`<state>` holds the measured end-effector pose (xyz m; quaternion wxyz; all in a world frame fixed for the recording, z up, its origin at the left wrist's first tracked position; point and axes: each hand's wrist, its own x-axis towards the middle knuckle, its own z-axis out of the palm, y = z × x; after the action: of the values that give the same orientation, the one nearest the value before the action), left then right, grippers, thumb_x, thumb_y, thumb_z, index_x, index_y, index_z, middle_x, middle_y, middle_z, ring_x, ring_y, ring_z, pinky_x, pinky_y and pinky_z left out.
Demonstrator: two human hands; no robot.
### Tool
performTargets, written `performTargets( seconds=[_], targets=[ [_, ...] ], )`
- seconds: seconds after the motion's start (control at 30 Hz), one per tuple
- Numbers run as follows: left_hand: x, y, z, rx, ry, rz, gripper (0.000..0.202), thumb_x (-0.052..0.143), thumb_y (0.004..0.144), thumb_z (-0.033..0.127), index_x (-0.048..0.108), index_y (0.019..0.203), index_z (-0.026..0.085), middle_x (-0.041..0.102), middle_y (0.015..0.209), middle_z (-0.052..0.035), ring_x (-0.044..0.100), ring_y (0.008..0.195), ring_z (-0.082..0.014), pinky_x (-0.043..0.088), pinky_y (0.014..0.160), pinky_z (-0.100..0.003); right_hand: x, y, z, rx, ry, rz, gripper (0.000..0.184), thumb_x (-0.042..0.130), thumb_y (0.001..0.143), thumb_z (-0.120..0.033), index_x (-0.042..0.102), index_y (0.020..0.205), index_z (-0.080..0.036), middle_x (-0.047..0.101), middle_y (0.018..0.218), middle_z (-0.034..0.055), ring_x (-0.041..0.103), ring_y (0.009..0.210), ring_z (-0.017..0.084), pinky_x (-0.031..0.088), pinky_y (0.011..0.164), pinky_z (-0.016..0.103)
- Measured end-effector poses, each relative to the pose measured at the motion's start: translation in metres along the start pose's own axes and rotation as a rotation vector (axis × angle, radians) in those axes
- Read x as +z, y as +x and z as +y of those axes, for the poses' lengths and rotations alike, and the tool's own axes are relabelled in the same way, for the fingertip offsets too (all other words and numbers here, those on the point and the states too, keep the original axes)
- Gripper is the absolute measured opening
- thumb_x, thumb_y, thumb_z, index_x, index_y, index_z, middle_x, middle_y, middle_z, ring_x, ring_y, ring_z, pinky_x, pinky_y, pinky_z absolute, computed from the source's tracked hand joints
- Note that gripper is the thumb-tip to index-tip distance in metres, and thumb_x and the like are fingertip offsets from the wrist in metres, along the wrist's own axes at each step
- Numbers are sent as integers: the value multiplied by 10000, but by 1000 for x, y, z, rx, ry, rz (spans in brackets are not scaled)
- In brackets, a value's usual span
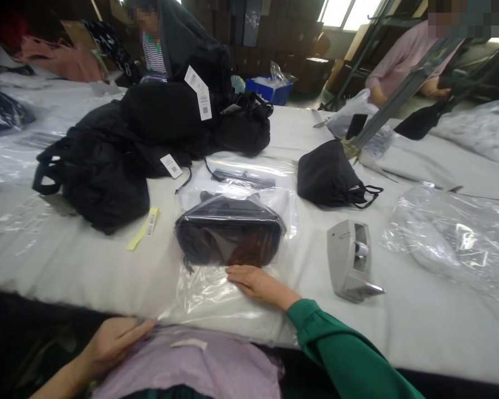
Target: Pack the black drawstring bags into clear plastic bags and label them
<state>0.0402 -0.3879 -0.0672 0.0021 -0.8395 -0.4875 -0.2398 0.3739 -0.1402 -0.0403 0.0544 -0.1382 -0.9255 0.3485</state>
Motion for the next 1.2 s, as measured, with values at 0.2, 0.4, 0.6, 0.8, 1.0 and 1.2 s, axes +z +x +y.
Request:
performTargets(
  seconds=[0.2, 0.4, 0.6, 0.8, 1.0, 1.2],
  targets=[
    [-50, 35, 12, -180, -173, 83, 440, 500, 941, 225, 487, 1377, 280, 699, 847, -28, 678, 723, -163, 560, 645, -248, 5, -2, -1, -56, -75, 42, 334, 436, 989, -179, 588, 1286, -177, 616, 1317, 118, 557, 1230, 204, 441, 1071, 389],
    [-83, 141, 5, -431, -156, 401, 636, 671, 849, 327, 397, 1423, 340, 529, 1370, -67, 559, 1202, -279, 503, 991, -461, -44, -25, -43, -197, -315, 476, 392, 533, 929, -138, 533, 1312, -222, 698, 1066, 94, 653, 1036, 218, 540, 917, 382],
    [-12, 166, -37, -531, -280, 144, 920, 639, 861, 408, 15, 1533, 328, 135, 1597, -168, 418, 1351, -361, 516, 958, -506, -65, -41, -14, 424, -277, 916, 861, 681, 847, -439, 197, 1523, -214, 357, 1503, 202, 377, 1371, 368, 378, 1082, 602],
    [10, 179, -82, -342, -214, 84, 752, 479, 938, 215, 30, 1536, 295, 225, 1563, -152, 244, 1454, -304, 335, 1130, -530, -37, -18, 18, 431, -241, 847, 787, 578, 911, -404, 135, 1539, -236, 359, 1521, 160, 368, 1387, 331, 369, 1111, 556],
    [-10, 173, -84, -430, -282, -52, 924, 585, 845, 224, -20, 1543, 269, 134, 1597, -187, 465, 1317, -335, 526, 946, -446, -49, -33, 5, 390, -218, 784, 766, 609, 901, -397, 212, 1528, -208, 412, 1493, 167, 481, 1307, 329, 471, 1040, 529],
    [-79, 106, -31, -361, -6, -320, 702, 606, 840, 321, 336, 1488, 342, 572, 1365, -91, 676, 1032, -298, 582, 794, -376, -68, -60, -61, 245, -284, 868, 304, 586, 926, -239, 630, 1226, -226, 680, 1206, 80, 658, 1084, 249, 528, 1001, 434]
  ],
)
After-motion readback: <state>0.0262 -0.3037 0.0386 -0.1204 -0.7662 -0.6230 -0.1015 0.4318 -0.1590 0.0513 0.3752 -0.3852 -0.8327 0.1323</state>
